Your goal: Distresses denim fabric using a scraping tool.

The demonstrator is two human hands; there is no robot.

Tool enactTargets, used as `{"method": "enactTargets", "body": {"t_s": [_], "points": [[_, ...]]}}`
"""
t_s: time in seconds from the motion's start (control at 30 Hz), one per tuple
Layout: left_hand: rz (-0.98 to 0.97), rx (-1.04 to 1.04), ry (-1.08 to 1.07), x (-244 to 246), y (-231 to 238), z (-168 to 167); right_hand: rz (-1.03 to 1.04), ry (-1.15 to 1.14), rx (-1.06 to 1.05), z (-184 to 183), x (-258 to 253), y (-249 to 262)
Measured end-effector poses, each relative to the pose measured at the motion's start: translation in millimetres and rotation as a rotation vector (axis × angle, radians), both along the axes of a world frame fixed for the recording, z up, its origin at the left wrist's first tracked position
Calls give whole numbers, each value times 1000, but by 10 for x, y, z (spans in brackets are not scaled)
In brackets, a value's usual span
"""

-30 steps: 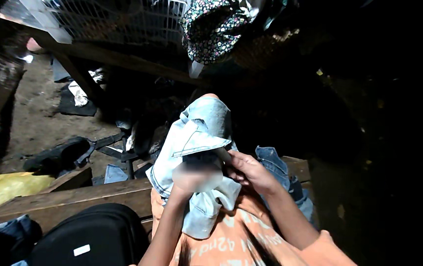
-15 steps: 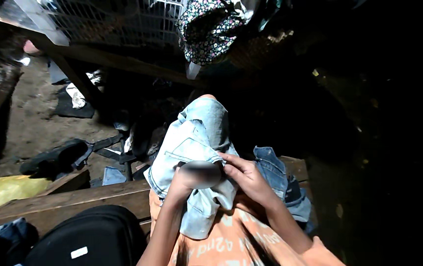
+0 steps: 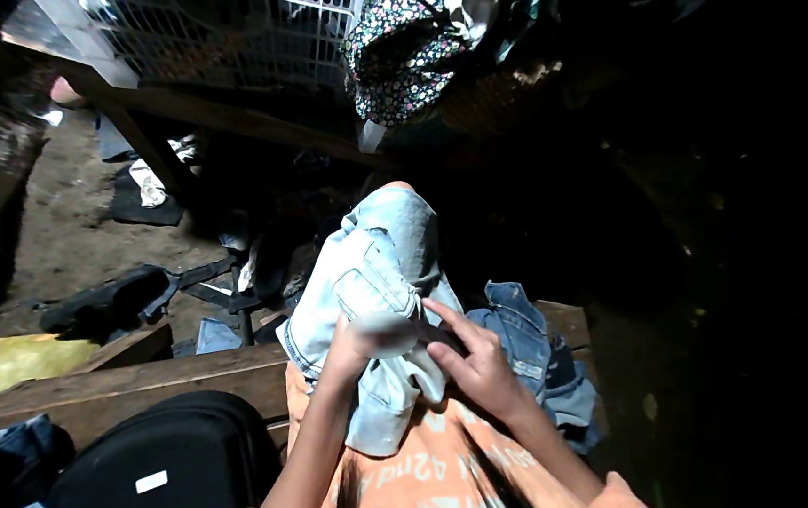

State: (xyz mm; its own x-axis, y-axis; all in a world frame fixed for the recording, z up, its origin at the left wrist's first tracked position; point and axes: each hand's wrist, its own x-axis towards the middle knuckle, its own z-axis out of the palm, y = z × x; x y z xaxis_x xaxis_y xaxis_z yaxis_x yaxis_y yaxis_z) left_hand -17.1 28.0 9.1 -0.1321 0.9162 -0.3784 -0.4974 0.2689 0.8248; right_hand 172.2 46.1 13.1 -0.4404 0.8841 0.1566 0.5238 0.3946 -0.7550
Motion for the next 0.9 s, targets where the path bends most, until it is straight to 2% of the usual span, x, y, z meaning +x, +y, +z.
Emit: {"method": "enactTargets", "body": {"t_s": [0.1,0.2,0.27,0.4,0.47,0.7,0.77,0.9], "points": [[-3,26,19,6,-19,-18,90,-48,135,39,10,6],[-3,33,26,9,-25,12,117,-134,179,68,-36,77],[9,16,21,22,-31,37,120,-126,153,82,-61,137],[34,-49,16,45,-27,73,121,21,-91,150,-65,215],[38,-26,9,39,-30,46,126,30,-142,163,-66,215],[-2,118,-42,3,-69,-68,65,-114,49,97,-112,204],[-1,61,-46,-7,-64,-31,73,-65,126,48,-73,191],[-14,-64,-5,-47,-40,51,138,4,11,14,117,205]]}}
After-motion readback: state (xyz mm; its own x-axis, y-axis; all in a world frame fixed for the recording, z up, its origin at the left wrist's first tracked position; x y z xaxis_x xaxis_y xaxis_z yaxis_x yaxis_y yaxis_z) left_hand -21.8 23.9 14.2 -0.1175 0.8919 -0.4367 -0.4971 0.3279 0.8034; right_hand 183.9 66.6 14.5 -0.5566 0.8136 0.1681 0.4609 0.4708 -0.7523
